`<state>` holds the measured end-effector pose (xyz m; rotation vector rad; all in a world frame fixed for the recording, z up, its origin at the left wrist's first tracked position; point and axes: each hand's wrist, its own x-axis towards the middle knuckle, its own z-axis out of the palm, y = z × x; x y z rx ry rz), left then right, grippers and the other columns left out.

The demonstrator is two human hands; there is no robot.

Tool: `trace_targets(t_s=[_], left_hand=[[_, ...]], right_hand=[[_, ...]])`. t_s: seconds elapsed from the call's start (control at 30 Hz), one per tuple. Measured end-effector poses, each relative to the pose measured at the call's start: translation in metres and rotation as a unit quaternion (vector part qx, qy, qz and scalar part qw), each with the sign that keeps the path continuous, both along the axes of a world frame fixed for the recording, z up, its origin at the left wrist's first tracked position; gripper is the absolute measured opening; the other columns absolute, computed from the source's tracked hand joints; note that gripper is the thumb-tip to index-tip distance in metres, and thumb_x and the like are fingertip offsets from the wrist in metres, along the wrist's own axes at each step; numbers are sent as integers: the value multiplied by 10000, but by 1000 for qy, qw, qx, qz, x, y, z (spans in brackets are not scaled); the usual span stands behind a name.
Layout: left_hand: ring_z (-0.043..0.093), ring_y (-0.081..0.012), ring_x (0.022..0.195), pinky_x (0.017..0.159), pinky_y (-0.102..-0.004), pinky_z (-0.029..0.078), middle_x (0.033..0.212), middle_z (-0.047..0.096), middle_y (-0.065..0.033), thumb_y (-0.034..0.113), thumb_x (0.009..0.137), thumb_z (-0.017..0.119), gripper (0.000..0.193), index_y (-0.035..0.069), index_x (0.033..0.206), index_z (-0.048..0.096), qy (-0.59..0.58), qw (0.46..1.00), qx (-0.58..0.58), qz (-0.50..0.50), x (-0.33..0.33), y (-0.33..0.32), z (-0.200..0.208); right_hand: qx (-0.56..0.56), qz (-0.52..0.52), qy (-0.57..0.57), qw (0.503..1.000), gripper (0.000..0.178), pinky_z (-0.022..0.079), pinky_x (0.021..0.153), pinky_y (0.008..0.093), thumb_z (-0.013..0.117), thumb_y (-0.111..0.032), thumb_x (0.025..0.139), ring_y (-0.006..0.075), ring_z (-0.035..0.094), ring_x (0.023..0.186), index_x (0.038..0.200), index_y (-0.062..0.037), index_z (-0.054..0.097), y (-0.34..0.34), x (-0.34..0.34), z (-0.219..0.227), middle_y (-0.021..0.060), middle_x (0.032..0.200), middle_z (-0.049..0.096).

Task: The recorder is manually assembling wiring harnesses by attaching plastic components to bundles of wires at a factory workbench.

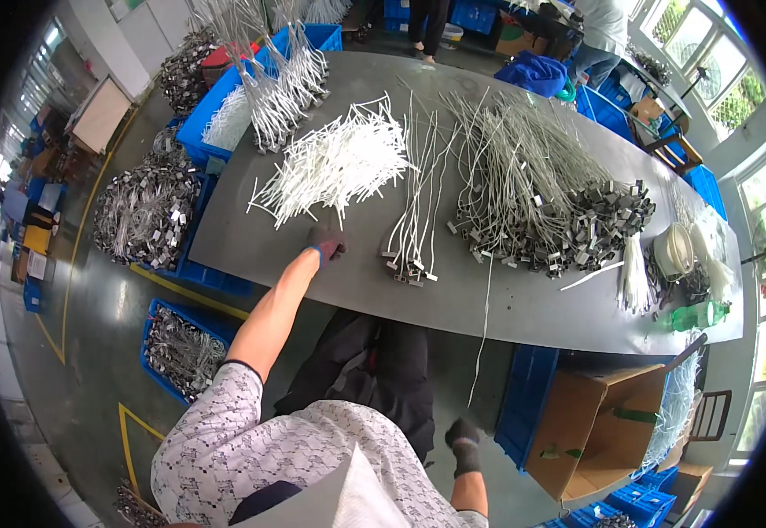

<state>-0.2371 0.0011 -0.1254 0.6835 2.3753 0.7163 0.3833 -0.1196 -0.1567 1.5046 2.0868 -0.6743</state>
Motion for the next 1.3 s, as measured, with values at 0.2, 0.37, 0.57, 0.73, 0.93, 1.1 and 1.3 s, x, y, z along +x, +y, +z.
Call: trace_targets(t_s=[0.2, 0.37, 0.57, 0.73, 0.93, 1.1, 1.3], left_hand=[[634, -132, 648, 591, -298, 555, 774, 659, -25, 123, 934, 691, 55, 74, 934, 665, -579, 766, 265, 87, 89, -21, 22], [703, -226, 814, 721, -400, 622, 906, 682, -83, 134, 953, 691, 139, 45, 1030, 618, -588, 700, 385, 128, 178, 21, 84], [721, -224, 767, 691, -382, 620, 895, 704, -110, 150, 983, 650, 128, 35, 996, 598, -437, 698, 529, 204, 188, 36, 171], [703, -176, 745, 656, -322, 600, 850, 684, -95, 108, 1012, 570, 109, 2, 1031, 584, -279, 757, 573, 148, 186, 26, 183], [699, -175, 711, 654, -316, 595, 832, 680, -103, 97, 1001, 573, 111, -13, 1016, 585, -275, 777, 552, 130, 195, 20, 180], [651, -176, 688, 633, -355, 532, 755, 672, -120, 190, 904, 684, 206, -9, 859, 655, -255, 881, 379, -124, 243, -1, 107], [649, -89, 850, 751, -251, 554, 955, 704, -10, 212, 959, 719, 207, 16, 1023, 715, -493, 791, 362, 12, 239, -5, 105]], right_hand=[[-6, -17, 115, 993, 216, 543, 815, 502, 551, -164, 895, 425, 676, 961, 993, -69, 719, -60, 33, -26, 224, 989, 706], [122, 46, 206, 970, 201, 556, 783, 494, 561, -171, 892, 407, 687, 910, 987, -120, 730, 22, -83, 21, 185, 985, 715], [96, 84, 116, 985, 194, 563, 784, 481, 580, -158, 867, 389, 692, 941, 993, -127, 725, 39, -73, 24, 158, 985, 721], [86, 45, 96, 991, 189, 562, 796, 482, 598, -161, 853, 384, 691, 955, 993, -132, 722, 19, -55, 13, 162, 977, 717], [94, 60, 130, 985, 187, 560, 793, 488, 593, -155, 862, 387, 690, 950, 998, -131, 718, 14, -51, 1, 169, 991, 714], [109, 28, 175, 978, 197, 558, 794, 488, 586, -158, 869, 395, 686, 955, 1017, -130, 713, 33, -83, 42, 175, 1022, 710], [123, 23, 192, 973, 203, 545, 793, 502, 577, -180, 889, 408, 679, 943, 994, -129, 743, 42, -80, 52, 194, 953, 709]])
